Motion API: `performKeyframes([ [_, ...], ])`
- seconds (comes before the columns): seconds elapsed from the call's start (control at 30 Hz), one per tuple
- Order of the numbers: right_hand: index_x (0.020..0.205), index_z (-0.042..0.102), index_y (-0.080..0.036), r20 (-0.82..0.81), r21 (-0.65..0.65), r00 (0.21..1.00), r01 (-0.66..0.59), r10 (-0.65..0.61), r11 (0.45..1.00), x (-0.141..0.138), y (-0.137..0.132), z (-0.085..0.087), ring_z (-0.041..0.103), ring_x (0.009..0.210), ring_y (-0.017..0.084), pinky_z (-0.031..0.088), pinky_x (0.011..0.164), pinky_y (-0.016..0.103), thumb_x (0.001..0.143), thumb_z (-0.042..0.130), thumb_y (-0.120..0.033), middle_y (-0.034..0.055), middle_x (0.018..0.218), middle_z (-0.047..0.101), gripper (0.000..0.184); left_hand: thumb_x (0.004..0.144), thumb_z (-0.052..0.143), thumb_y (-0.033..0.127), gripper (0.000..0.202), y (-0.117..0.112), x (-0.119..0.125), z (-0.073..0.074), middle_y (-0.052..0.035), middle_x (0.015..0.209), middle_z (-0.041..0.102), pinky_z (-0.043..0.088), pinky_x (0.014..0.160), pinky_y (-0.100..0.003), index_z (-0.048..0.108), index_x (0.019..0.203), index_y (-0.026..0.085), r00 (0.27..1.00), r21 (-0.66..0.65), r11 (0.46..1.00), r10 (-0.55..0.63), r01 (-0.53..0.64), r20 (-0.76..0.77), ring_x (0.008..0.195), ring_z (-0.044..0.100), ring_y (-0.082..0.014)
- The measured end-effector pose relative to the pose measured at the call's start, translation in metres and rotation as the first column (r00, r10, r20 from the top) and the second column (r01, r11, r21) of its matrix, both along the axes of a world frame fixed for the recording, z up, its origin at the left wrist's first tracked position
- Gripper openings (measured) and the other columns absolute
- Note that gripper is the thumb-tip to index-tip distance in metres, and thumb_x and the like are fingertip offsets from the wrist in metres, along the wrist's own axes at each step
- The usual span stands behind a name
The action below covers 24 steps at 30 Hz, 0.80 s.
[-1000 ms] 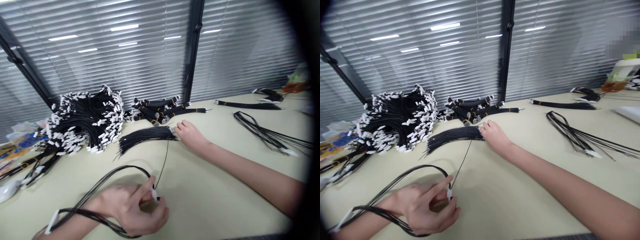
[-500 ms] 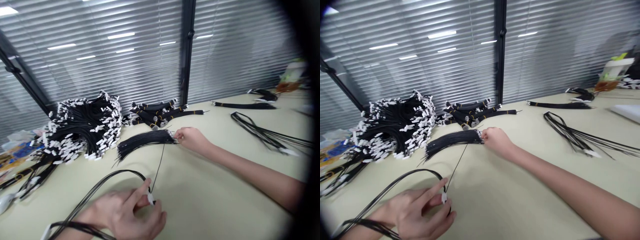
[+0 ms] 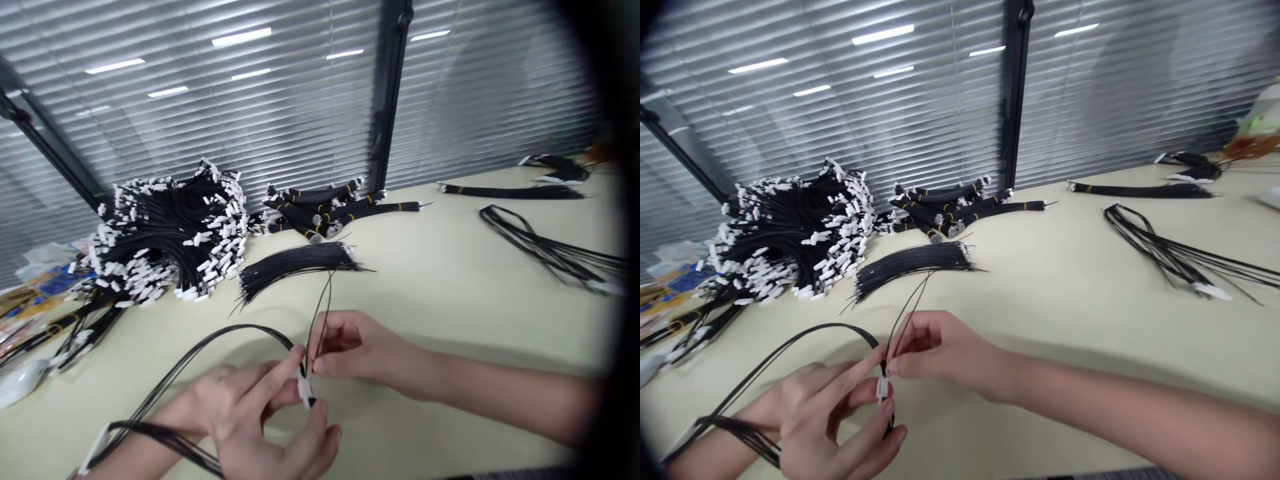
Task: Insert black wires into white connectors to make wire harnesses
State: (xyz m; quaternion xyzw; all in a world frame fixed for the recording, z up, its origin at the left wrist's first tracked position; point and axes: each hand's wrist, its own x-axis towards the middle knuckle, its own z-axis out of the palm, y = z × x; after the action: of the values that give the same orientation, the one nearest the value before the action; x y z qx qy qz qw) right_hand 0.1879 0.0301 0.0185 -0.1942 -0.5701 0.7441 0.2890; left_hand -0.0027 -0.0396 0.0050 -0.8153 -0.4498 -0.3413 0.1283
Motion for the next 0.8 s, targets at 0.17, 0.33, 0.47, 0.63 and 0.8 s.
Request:
performKeyframes([
  [0.17,0.083,0.062,-0.016,0.061,0.195,0.991,0.106,-0.12,0.975,-0.0005,-0.0052,-0.0043,0.056,0.078,0.013,0.044,0.073,0.027,0.078,0.067,-0.029,0.002,0.082,0.062,0.015,0.071,0.06,0.039,0.054,0.0001,0.0027,0.0049,0.0011,0.057,0.064,0.041,0.034,-0.031,0.051,0.123,0.029,0.999,0.004,1.0,0.03,-0.031,0.042,0.04,0.056,-0.0192],
  [0.33,0.079,0.062,-0.016,0.115,0.305,0.977,0.14,-0.182,0.942,0.0015,-0.0057,0.0013,0.053,0.073,0.013,0.044,0.069,0.027,0.078,0.065,-0.024,0.001,0.078,0.06,0.009,0.069,0.062,0.04,0.054,0.0006,0.0017,0.0053,-0.0002,0.063,0.069,0.044,0.033,-0.03,0.053,0.12,0.027,0.999,-0.003,1.0,-0.001,0.001,0.039,0.041,0.059,-0.0188],
  [0.47,0.079,0.061,-0.016,0.129,0.333,0.975,0.132,-0.183,0.934,0.0016,-0.0074,0.0034,0.054,0.074,0.014,0.044,0.071,0.028,0.078,0.064,-0.024,0.0011,0.078,0.061,0.007,0.07,0.063,0.037,0.056,-0.0003,-0.0045,0.0017,-0.0031,0.072,0.071,0.045,0.035,-0.031,0.051,0.124,0.026,1.0,-0.019,1.0,-0.006,0.006,-0.02,0.042,0.058,-0.0179],
  [0.63,0.078,0.062,-0.017,0.153,0.372,0.965,0.143,-0.212,0.917,0.0013,-0.0081,0.0037,0.054,0.074,0.014,0.045,0.071,0.027,0.076,0.064,-0.022,0.0003,0.075,0.06,0.005,0.072,0.061,0.035,0.027,-0.0018,-0.0038,0.0024,-0.0035,0.105,0.071,0.045,0.038,-0.033,0.064,0.099,0.035,0.992,0.041,0.999,-0.016,0.022,-0.128,0.049,0.062,-0.0189],
  [0.8,0.076,0.06,-0.017,0.201,0.433,0.954,0.118,-0.224,0.894,0.0018,-0.0108,0.0057,0.052,0.069,0.012,0.043,0.065,0.024,0.074,0.062,-0.016,-0.0019,0.07,0.057,0.004,0.073,0.061,0.039,0.053,-0.0045,0.0006,-0.0017,-0.0006,0.068,0.068,0.046,0.039,-0.034,0.052,0.124,0.027,0.998,-0.065,0.996,0.058,-0.058,0.007,0.045,0.057,-0.0184],
])
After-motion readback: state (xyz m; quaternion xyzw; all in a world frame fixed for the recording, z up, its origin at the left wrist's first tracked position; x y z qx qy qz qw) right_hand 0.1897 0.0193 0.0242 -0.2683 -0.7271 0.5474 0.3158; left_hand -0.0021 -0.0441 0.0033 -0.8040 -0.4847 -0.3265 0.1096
